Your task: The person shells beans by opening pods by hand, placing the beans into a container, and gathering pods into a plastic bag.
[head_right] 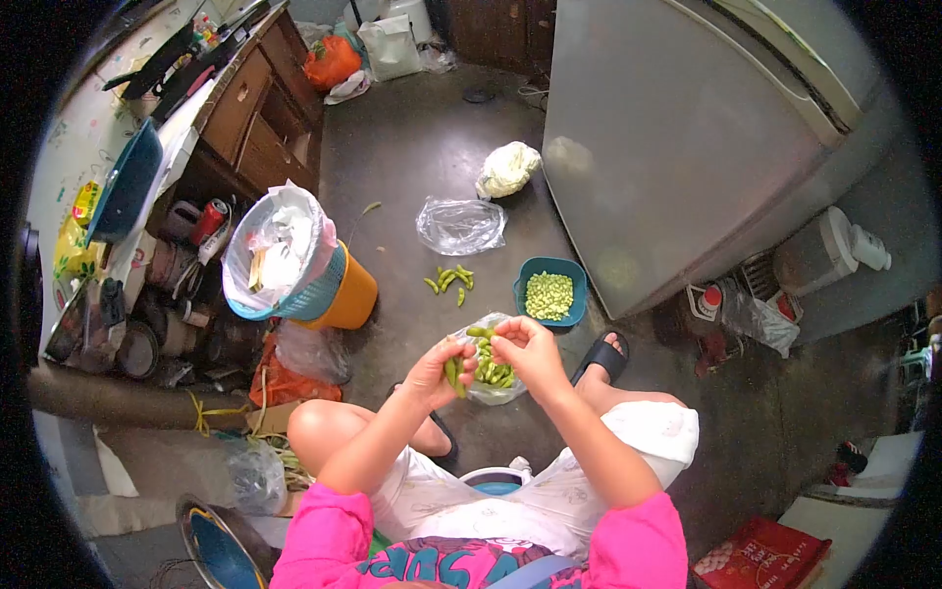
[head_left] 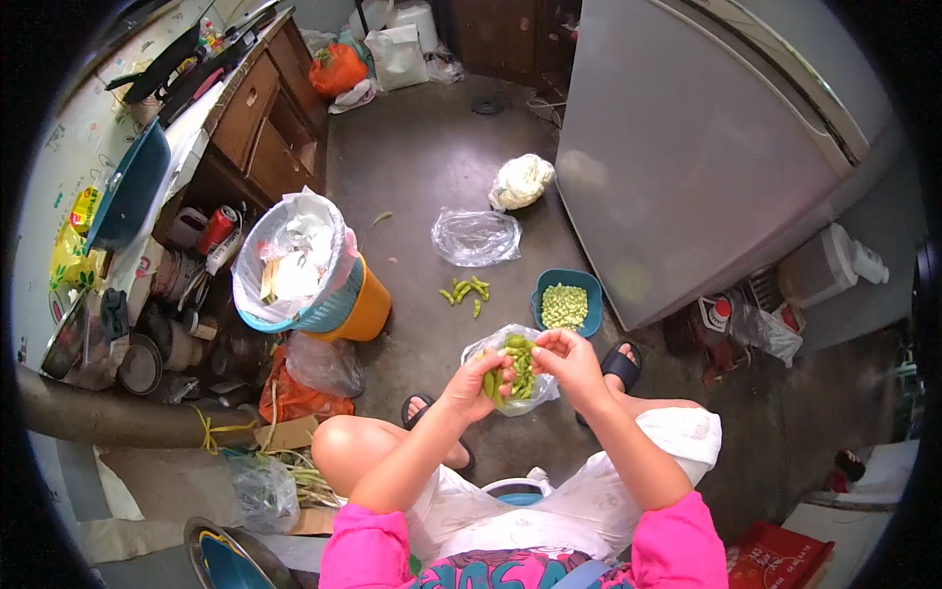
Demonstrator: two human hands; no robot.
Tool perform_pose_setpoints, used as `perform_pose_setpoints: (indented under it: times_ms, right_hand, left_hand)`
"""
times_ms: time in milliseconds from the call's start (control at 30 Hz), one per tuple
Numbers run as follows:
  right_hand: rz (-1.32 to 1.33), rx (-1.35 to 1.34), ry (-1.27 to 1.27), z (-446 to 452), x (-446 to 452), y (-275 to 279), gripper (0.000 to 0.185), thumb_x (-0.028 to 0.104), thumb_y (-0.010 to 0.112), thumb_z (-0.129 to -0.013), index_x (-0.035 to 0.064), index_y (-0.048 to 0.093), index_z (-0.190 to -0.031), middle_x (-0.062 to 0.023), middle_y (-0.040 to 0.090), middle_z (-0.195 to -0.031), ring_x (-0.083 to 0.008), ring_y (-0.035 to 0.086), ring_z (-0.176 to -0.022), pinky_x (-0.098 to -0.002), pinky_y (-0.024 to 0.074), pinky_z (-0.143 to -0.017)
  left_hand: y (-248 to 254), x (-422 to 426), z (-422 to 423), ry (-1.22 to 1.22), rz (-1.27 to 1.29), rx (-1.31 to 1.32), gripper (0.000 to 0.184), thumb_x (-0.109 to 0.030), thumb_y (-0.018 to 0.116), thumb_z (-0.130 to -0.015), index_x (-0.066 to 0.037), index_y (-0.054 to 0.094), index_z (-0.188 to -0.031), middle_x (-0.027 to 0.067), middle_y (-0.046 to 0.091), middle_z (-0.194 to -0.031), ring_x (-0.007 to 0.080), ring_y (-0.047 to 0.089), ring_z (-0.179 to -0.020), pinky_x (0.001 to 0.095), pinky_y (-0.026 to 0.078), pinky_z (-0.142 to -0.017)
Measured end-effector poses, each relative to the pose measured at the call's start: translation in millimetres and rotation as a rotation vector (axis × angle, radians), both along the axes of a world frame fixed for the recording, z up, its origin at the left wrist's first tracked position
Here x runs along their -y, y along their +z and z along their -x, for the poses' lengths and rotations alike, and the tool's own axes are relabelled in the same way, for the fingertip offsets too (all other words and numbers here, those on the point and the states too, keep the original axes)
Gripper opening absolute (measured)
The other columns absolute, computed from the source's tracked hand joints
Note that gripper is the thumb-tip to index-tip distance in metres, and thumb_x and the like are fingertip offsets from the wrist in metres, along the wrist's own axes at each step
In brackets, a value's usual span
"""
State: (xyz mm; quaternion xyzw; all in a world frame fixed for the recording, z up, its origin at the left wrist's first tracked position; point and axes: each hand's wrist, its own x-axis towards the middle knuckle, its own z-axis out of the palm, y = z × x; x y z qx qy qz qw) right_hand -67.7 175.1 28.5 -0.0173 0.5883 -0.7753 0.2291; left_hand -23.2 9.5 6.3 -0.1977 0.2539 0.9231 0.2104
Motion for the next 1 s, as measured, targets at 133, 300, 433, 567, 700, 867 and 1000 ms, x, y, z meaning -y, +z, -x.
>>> perform_pose_setpoints:
  times_ms: [133, 300, 433, 567, 700, 867, 1000]
  right_hand:
    - [0.037, 0.106, -0.034, -6.7, 9.5, -15.7, 0.013, 0.004, 0.060, -0.077, 0.0010, 0.052, -0.086, -0.0043, 0.058, -0.081, -0.0091, 0.055, -0.071, -0.0218, 0.0469, -0.066]
    - [0.046, 0.089, -0.039, -15.5, 21.0, -33.8, 0.013, 0.004, 0.062, -0.076, 0.0018, 0.053, -0.085, -0.0035, 0.059, -0.084, -0.0088, 0.055, -0.076, -0.0219, 0.0458, -0.069]
    - [-0.137, 0.022, 0.071, -14.5, 17.7, -37.7, 0.010, 0.005, 0.060, -0.078, 0.0015, 0.054, -0.085, -0.0050, 0.060, -0.086, -0.0084, 0.056, -0.074, -0.0210, 0.0446, -0.067]
    - [-0.222, -0.091, 0.048, -3.4, 11.6, -36.0, 0.016, 0.009, 0.056, -0.081, 0.0003, 0.058, -0.094, -0.0025, 0.060, -0.081, -0.0078, 0.055, -0.073, -0.0213, 0.0441, -0.066]
    - [-0.112, 0.006, 0.242, -2.0, 6.2, -19.6, 0.023, 0.011, 0.056, -0.082, -0.0009, 0.058, -0.102, -0.0038, 0.060, -0.082, -0.0085, 0.055, -0.071, -0.0219, 0.0448, -0.065]
    - [-0.085, 0.139, 0.278, -1.4, 0.6, -11.1, 0.019, 0.009, 0.057, -0.080, -0.0009, 0.061, -0.096, -0.0032, 0.061, -0.076, -0.0068, 0.053, -0.066, -0.0192, 0.0429, -0.058]
    - [-0.016, 0.222, 0.340, -2.2, -3.3, -7.0, 0.017, 0.007, 0.059, -0.079, -0.0022, 0.062, -0.093, -0.0068, 0.062, -0.073, -0.0080, 0.055, -0.061, -0.0191, 0.0431, -0.054]
  left_hand:
    - [-5.2, -9.3, -6.5, 0.048, 0.232, 0.017, 0.019, -0.025, 0.059, -0.081, -0.008, 0.051, -0.084, -0.0013, 0.050, -0.070, 0.0076, 0.047, -0.057, 0.0205, 0.037, -0.043]
    - [-17.1, -14.4, -9.4, 0.064, 0.461, -0.066, 0.021, -0.025, 0.058, -0.083, -0.006, 0.055, -0.091, -0.0013, 0.049, -0.060, 0.0061, 0.044, -0.046, 0.0192, 0.035, -0.040]
    - [-19.5, -5.8, -6.3, -0.009, 0.696, -0.112, 0.022, -0.026, 0.056, -0.084, -0.005, 0.058, -0.090, -0.0024, 0.049, -0.057, 0.0039, 0.043, -0.044, 0.0183, 0.033, -0.039]
    - [-15.7, 10.1, -0.5, -0.200, 0.804, -0.201, 0.021, -0.024, 0.055, -0.085, -0.004, 0.060, -0.089, -0.0028, 0.050, -0.057, 0.0027, 0.042, -0.046, 0.0171, 0.031, -0.040]
    - [5.5, 8.6, -1.7, -0.376, 0.721, -0.237, 0.018, -0.018, 0.053, -0.085, -0.001, 0.056, -0.084, -0.0002, 0.050, -0.058, 0.0035, 0.039, -0.044, 0.0172, 0.028, -0.038]
    - [7.2, 14.9, 0.1, -0.427, 0.621, -0.214, 0.020, -0.018, 0.053, -0.085, 0.001, 0.057, -0.082, 0.0010, 0.049, -0.056, 0.0057, 0.040, -0.044, 0.0191, 0.029, -0.039]
    - [0.4, 21.2, -3.6, -0.483, 0.558, -0.282, 0.023, -0.024, 0.054, -0.085, -0.001, 0.060, -0.082, -0.0004, 0.049, -0.054, 0.0046, 0.040, -0.042, 0.0187, 0.027, -0.037]
